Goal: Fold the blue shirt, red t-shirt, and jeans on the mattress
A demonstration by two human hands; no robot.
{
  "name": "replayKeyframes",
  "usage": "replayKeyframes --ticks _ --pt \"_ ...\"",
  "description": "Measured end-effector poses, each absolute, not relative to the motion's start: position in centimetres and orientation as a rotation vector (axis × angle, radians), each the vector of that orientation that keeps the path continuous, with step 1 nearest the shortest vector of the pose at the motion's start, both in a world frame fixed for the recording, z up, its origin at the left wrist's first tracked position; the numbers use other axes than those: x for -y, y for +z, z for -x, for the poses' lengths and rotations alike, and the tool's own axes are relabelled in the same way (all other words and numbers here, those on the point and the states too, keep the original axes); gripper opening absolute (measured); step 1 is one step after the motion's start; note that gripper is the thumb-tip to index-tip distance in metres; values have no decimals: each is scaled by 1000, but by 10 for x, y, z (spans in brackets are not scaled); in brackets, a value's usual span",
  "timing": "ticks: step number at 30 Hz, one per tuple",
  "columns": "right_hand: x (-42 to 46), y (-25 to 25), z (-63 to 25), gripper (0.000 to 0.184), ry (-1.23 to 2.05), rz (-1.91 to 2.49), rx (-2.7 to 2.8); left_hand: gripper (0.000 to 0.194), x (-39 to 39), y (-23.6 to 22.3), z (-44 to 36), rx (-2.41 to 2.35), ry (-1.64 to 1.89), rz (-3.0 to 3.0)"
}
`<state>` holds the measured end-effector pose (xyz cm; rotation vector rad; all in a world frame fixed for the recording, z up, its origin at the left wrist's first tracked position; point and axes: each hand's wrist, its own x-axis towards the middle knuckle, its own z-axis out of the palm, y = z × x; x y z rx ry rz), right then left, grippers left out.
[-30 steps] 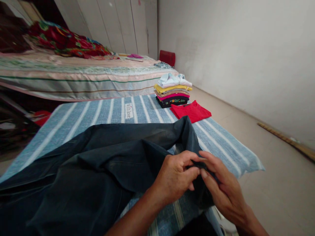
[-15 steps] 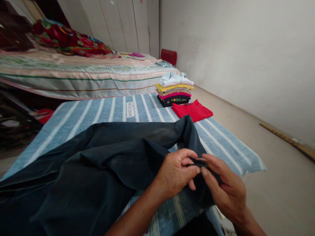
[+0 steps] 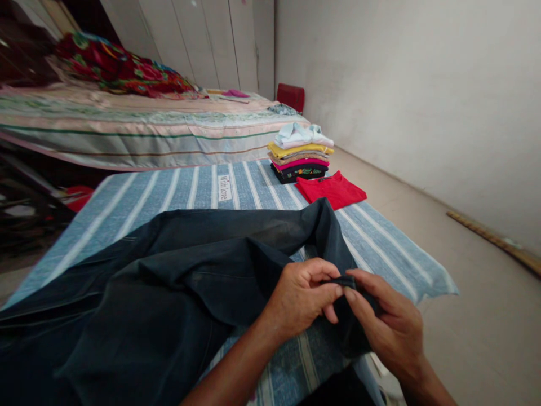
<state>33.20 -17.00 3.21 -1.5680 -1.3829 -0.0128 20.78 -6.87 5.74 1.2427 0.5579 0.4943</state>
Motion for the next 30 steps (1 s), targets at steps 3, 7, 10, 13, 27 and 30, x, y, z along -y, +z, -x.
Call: replayKeyframes --ticks 3,7,10,13,27,30 --pt "171 33 -333 17 15 1580 1399 14 69 57 -208 -552 488 -1248" --pt "173 32 -334 13 64 1597 1397 9 70 60 -209 -552 488 -1272" --pt "174 33 -335 12 77 1589 1401 6 70 61 -210 -533 478 -1301" --pt "175 39 -334 12 70 1577 1427 7 68 60 -208 -532 451 -1379" --pt "187 49 -338 14 51 1589 1474 18 51 78 -205 -468 253 -1890" --pt "188 48 -337 18 82 1688 1330 18 54 80 -210 -480 326 -1981"
